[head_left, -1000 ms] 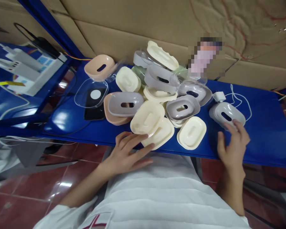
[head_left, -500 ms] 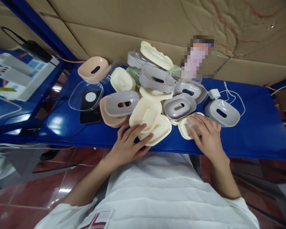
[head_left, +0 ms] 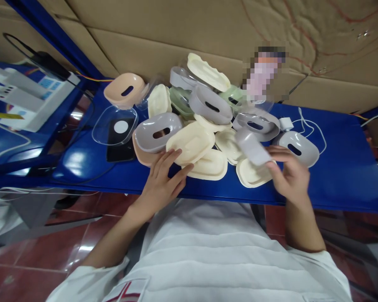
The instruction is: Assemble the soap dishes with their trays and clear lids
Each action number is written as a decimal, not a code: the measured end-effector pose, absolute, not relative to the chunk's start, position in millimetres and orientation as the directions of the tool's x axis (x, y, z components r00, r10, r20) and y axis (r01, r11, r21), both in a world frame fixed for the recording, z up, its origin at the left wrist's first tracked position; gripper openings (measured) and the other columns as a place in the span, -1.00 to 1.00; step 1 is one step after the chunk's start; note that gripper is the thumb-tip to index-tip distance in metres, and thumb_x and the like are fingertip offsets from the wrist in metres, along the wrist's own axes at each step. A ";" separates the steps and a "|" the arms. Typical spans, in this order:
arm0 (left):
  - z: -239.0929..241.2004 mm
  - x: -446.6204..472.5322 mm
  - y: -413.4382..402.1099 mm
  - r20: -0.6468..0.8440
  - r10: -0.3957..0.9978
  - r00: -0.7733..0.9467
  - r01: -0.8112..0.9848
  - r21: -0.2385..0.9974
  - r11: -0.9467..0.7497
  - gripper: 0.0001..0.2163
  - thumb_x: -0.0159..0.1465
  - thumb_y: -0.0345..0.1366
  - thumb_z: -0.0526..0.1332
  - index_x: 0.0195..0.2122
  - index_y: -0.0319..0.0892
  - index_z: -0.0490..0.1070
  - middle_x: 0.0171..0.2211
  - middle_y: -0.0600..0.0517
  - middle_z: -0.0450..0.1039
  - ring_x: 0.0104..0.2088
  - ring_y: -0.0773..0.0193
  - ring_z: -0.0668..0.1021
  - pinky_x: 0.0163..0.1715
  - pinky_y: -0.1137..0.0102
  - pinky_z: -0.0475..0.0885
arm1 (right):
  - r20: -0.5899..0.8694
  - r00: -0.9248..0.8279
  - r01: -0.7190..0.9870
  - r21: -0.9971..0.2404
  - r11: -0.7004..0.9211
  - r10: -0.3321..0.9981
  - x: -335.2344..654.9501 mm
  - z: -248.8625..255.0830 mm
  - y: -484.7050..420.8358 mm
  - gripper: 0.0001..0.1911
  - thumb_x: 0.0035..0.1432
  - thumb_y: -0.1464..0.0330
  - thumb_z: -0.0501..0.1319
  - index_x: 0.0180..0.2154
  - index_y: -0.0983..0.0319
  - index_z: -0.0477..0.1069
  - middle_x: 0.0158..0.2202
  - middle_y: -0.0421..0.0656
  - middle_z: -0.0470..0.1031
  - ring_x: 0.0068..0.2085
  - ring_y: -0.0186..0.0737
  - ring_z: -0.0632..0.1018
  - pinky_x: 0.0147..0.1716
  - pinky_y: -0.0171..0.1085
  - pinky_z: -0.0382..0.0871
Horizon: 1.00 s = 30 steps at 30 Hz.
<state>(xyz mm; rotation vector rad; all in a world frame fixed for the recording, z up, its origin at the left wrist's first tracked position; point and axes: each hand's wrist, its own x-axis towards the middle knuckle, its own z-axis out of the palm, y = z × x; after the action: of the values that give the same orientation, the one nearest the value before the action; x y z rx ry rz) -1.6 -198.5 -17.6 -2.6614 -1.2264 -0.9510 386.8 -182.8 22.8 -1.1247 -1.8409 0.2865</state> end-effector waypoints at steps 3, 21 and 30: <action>-21.0 1.9 -204.4 0.564 0.683 0.465 0.712 0.220 -0.667 -0.52 0.36 -0.55 0.33 0.26 -0.06 0.49 0.48 -0.25 0.20 0.49 -0.23 0.32 0.46 -0.23 0.25 | 0.505 0.355 0.309 -0.858 0.411 0.787 405.6 15.8 -200.3 -0.89 0.24 0.22 0.49 -0.20 0.03 0.65 -0.20 -0.17 0.70 -0.15 -0.06 0.71 -0.05 -0.04 0.65; -10.4 45.5 -225.4 0.795 0.445 0.411 0.346 0.316 -0.884 -0.48 0.38 0.13 0.43 0.15 -0.14 0.45 0.43 -0.30 0.22 0.33 -0.10 0.49 0.22 0.05 0.54 | -0.017 0.001 -0.233 -0.972 -0.017 1.000 315.7 -10.3 -258.9 -0.71 0.15 0.05 0.56 -0.25 0.09 0.67 -0.35 -0.22 0.70 -0.37 -0.18 0.67 -0.29 -0.21 0.62; 20.0 58.3 -201.9 0.721 0.506 0.473 0.293 0.413 -0.862 -0.69 0.43 -0.29 0.43 0.17 -0.14 0.51 0.06 -0.14 0.62 0.15 0.04 0.64 0.31 0.00 0.55 | 0.372 -0.237 0.734 -0.537 0.416 0.898 367.4 3.7 -251.8 -0.62 0.44 0.17 0.33 0.23 0.03 0.53 0.22 -0.01 0.63 0.22 0.14 0.63 0.31 0.22 0.45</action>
<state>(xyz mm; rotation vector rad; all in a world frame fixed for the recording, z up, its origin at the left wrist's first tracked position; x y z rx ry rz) 58.3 -201.9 20.0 -2.8901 -0.7987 -1.5504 367.4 -251.8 3.7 -1.3781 -2.0353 0.3306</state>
